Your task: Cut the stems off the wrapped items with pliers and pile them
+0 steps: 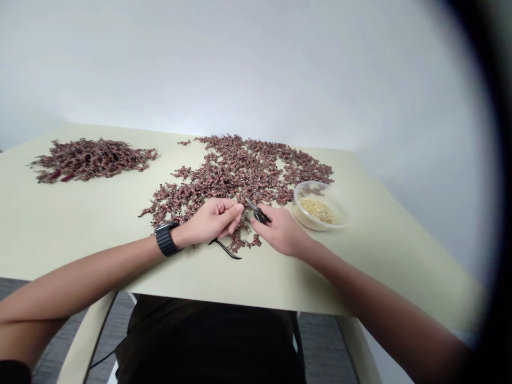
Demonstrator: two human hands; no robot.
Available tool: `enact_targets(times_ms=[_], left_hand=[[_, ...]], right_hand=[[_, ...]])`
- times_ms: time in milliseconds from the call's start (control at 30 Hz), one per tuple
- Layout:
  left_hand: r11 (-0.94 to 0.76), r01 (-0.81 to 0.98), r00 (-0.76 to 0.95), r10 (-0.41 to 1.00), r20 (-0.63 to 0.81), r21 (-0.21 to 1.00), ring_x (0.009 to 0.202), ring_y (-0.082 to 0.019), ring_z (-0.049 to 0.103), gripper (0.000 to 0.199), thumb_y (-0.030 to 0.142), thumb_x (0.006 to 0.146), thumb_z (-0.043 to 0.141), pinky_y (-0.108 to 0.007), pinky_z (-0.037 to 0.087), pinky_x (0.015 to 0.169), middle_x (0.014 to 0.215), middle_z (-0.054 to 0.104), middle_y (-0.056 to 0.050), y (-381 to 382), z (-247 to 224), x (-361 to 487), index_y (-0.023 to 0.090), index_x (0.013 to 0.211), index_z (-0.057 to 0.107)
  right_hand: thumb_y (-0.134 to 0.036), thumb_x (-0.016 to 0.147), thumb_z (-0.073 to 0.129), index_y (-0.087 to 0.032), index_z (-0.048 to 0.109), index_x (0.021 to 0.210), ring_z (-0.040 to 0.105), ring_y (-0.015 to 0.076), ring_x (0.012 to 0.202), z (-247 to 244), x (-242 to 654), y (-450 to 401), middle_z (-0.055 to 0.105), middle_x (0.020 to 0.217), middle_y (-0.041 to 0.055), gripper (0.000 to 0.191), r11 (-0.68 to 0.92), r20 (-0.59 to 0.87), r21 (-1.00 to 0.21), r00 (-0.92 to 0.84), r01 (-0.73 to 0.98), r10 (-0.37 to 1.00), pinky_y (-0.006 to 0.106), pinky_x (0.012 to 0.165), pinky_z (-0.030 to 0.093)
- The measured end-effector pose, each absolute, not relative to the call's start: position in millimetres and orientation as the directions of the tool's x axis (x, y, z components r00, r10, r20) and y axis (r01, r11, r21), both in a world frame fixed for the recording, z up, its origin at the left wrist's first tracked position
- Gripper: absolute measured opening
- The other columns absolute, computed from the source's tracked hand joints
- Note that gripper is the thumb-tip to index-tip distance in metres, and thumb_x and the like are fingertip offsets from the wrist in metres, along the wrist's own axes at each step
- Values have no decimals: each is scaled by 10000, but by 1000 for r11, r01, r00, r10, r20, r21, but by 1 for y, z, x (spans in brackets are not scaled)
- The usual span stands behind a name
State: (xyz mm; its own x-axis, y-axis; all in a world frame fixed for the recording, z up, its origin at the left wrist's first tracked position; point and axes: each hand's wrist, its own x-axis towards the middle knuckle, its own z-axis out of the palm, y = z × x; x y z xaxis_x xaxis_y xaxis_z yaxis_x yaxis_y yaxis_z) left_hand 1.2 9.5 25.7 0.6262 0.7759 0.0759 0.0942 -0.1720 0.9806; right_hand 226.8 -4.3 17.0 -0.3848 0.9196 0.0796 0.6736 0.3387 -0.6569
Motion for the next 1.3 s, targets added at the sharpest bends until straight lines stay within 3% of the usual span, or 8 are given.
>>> enact_targets(times_ms=[100,167,367,533,1300], left_hand=[[-315,231,544,826,146,921,456,-66,449,501,505,1031,498,-188,336,478,544,530,20,6,26,4,148,689,578],[-354,274,514,840,175,894,475,-68,464,510,496,1036,487,-184,353,494,556,545,13,5,26,5,148,676,582],[-207,183,536,840,79,961,395,-59,403,526,545,1046,436,-184,313,433,500,493,41,9,25,4,163,700,544],[-209,173,562,823,78,963,396,-56,399,554,551,1048,430,-185,308,436,487,479,37,9,25,3,157,677,549],[-254,214,540,835,102,943,421,-47,414,512,500,1056,445,-167,324,451,515,507,41,10,25,2,150,696,543]], right_hand=[[-375,966,487,-215,471,767,508,152,651,14,222,-5,560,683,-23,256,250,5,-810,-420,531,907,282,612,353],[-374,964,480,-215,466,762,497,153,662,13,221,-3,533,688,-26,257,229,-8,-844,-438,486,899,281,618,362],[-370,930,563,-216,468,759,483,153,658,15,227,1,570,682,-19,249,305,79,-706,-357,639,931,281,604,322],[-363,931,562,-218,462,751,478,149,642,17,228,1,578,663,-22,252,332,90,-656,-366,677,926,284,608,312],[-312,902,578,-212,458,717,486,148,633,15,231,5,582,651,-22,242,338,74,-672,-394,659,916,286,606,311]])
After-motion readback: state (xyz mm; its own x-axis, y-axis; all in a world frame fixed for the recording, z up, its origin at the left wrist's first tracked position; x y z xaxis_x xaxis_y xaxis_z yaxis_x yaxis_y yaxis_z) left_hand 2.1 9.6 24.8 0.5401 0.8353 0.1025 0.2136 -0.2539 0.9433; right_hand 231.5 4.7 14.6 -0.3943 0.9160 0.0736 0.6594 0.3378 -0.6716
